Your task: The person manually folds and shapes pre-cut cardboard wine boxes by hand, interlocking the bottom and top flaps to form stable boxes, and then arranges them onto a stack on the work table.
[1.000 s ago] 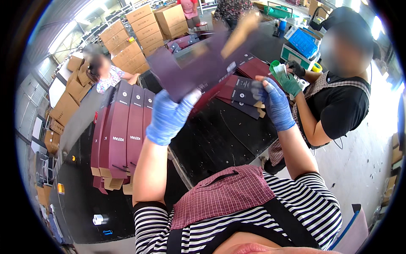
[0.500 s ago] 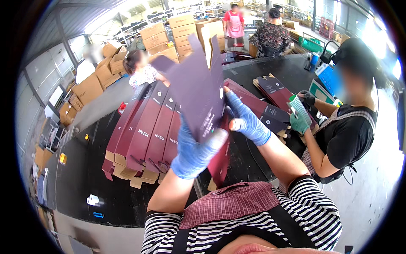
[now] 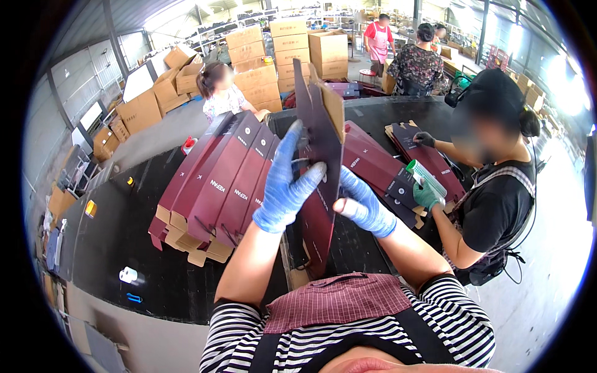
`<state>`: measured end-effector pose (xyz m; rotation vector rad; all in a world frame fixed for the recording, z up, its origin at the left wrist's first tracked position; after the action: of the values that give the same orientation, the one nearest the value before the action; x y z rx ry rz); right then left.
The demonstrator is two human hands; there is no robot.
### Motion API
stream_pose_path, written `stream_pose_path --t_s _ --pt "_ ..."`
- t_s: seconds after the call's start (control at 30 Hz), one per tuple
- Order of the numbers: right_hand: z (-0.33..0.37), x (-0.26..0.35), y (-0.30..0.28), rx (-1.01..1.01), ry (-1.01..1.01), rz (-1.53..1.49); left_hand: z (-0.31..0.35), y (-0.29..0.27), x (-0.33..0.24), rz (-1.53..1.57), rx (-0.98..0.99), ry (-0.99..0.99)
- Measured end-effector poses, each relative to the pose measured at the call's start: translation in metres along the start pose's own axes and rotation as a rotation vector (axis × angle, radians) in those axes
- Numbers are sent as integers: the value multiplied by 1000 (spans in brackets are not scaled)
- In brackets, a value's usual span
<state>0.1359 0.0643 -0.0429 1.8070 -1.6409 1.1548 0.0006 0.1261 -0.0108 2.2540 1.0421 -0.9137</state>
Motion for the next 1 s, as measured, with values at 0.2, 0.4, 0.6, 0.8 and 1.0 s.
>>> stream_pose_path --t_s 0.2,0.4,0.6,0.8,1.0 --pt "-25 37 -33 -214 -165 -191 -6 25 0 -11 142 -129" --pt "-47 78 -28 -212 -191 -94 -27 8 -11 -223 86 91" --pt "-42 91 9 -153 -491 301 -75 -25 2 284 -76 -308" --pt "-32 122 14 -207 -436 471 -50 12 -27 750 88 -453" --pt "-15 120 -4 -300 -557 464 -56 -51 -20 136 166 -232"
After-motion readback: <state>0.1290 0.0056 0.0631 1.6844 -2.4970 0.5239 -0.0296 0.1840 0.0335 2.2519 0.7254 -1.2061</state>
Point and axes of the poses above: each hand's wrist, its own z-axis away from the middle knuckle, its own y-axis out of the palm, x = y × z, the point moved 7 cm from there along -z, towards the middle knuckle, and after that the axes turned 10 degrees about z, right-handed, at the moved point
